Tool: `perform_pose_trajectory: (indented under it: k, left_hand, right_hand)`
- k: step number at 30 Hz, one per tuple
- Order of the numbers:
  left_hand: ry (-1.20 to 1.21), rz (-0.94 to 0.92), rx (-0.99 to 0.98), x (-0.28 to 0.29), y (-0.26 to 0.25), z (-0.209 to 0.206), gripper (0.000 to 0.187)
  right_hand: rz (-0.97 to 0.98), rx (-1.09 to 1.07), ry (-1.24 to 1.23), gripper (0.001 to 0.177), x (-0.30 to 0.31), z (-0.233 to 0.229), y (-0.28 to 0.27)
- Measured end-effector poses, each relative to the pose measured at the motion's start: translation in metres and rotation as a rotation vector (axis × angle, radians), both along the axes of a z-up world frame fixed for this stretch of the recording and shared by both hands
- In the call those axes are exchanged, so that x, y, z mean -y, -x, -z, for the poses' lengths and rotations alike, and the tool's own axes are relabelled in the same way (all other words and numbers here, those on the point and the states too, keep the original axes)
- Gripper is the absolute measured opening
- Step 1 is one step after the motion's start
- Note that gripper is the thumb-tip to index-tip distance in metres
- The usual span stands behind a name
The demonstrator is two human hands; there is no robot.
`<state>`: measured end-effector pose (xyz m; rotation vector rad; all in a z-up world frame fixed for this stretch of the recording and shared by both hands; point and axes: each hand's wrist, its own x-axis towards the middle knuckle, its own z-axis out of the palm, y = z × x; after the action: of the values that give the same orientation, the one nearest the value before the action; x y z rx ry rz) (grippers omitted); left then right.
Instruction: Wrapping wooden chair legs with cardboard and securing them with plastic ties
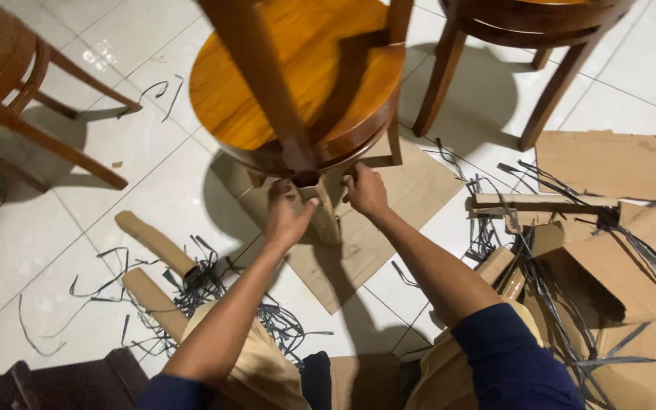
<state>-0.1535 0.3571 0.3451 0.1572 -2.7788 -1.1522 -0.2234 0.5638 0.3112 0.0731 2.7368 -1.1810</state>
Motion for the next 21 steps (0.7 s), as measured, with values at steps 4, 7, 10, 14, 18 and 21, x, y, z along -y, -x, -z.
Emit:
perform_pose_trajectory:
  k: [4, 7, 10, 14, 18, 21]
  left_hand:
    - [-0.141, 0.047, 0.046, -0.010, 0.006, 0.000, 0.073]
    - [-0.236, 0.024, 0.001, -0.002, 0.012, 0.015, 0.064]
    - [-0.296, 0.020, -0.065, 0.002, 0.028, 0.039, 0.057]
    - [-0.275, 0.036, -0.102, 0.002, 0.047, 0.082, 0.050]
    - [-0.202, 0.078, -0.094, 0.012, 0.056, 0.088, 0.045]
    - [-0.344, 0.190, -0.026, 0.018, 0.053, 0.071, 0.041]
  right_hand:
    - [0.070, -0.177, 0.079, 0.018, 0.038, 0.000, -0.007]
    - [0.064, -0.178, 0.164, 0.021, 0.049, -0.009, -0.018]
    - [-0.003, -0.100, 0.256, 0.023, 0.049, -0.021, -0.019]
    - [-0.104, 0.026, 0.401, 0.011, 0.038, -0.012, -0.014]
    - [-0.131, 0.020, 0.530, 0.016, 0.042, -0.015, -0.010]
    - [-0.131, 0.027, 0.623, 0.021, 0.039, 0.003, 0.004]
